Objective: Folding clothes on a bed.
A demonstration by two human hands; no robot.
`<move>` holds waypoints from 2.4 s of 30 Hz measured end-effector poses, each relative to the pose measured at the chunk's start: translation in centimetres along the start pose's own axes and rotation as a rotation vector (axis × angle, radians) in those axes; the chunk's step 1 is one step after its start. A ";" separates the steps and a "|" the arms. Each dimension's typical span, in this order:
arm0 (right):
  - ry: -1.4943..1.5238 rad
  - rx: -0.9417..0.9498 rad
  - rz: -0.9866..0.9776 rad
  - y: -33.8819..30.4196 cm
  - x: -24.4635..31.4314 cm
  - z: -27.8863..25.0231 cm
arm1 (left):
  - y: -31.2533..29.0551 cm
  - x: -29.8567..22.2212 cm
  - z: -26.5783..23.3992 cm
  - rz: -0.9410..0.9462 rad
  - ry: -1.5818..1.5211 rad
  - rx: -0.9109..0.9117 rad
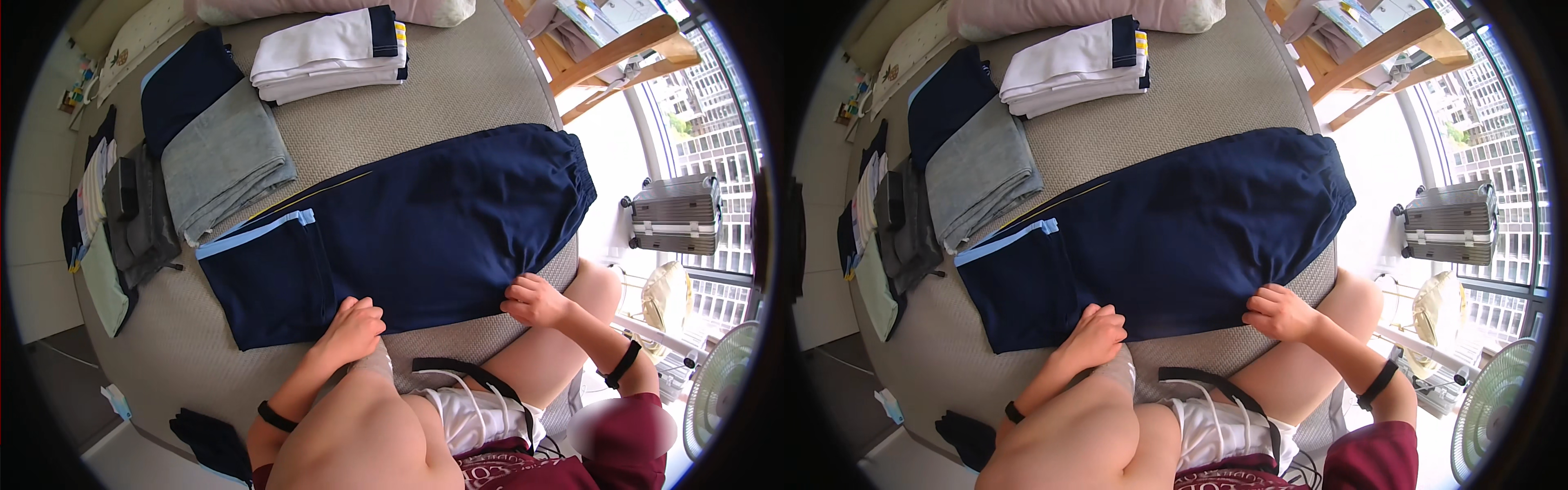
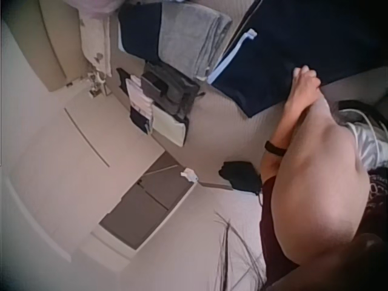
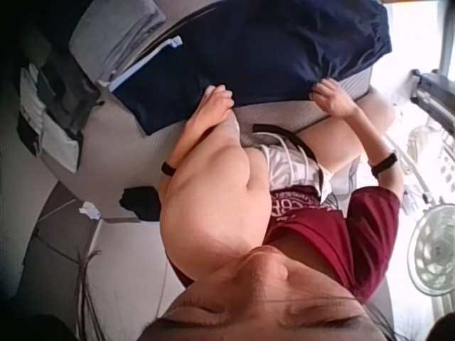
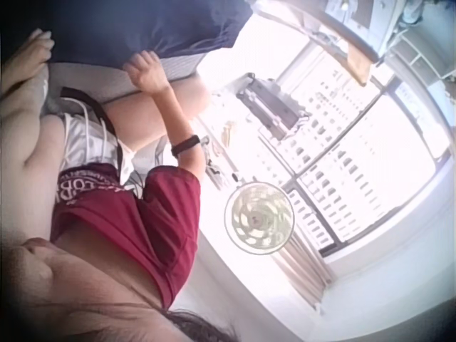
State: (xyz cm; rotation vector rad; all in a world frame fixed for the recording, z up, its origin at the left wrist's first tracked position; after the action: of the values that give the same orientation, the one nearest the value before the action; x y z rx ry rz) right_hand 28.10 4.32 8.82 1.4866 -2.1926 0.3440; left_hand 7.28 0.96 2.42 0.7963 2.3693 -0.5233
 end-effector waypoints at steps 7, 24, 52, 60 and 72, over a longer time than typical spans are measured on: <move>0.411 0.060 0.242 1.9 -3.0 0.4 | 1.2 -0.4 -0.4 -0.171 0.057 -0.037; -0.150 -0.303 0.419 4.0 -8.7 -0.8 | 1.5 2.1 -2.0 -0.349 0.132 -0.392; -0.231 0.062 0.218 6.1 -3.5 6.0 | 8.5 -5.3 2.1 0.353 0.303 -0.206; -0.455 0.241 0.560 -3.3 -11.9 1.5 | 9.7 -4.9 1.9 0.256 0.193 -0.154; 0.012 -0.864 1.148 -13.8 -17.3 -8.1 | 10.8 -5.4 1.5 0.214 0.250 -0.134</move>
State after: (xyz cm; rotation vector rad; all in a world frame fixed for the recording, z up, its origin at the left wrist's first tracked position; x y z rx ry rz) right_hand 48.03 16.64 6.24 -0.2753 -2.4444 -0.2519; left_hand 18.37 6.03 2.82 1.0901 2.4712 -0.1824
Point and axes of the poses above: each hand's wrist, its own y-axis towards the middle knuckle, its own z-axis out of the palm, x = y × z, the point moved 10 cm from there along y, towards the middle knuckle
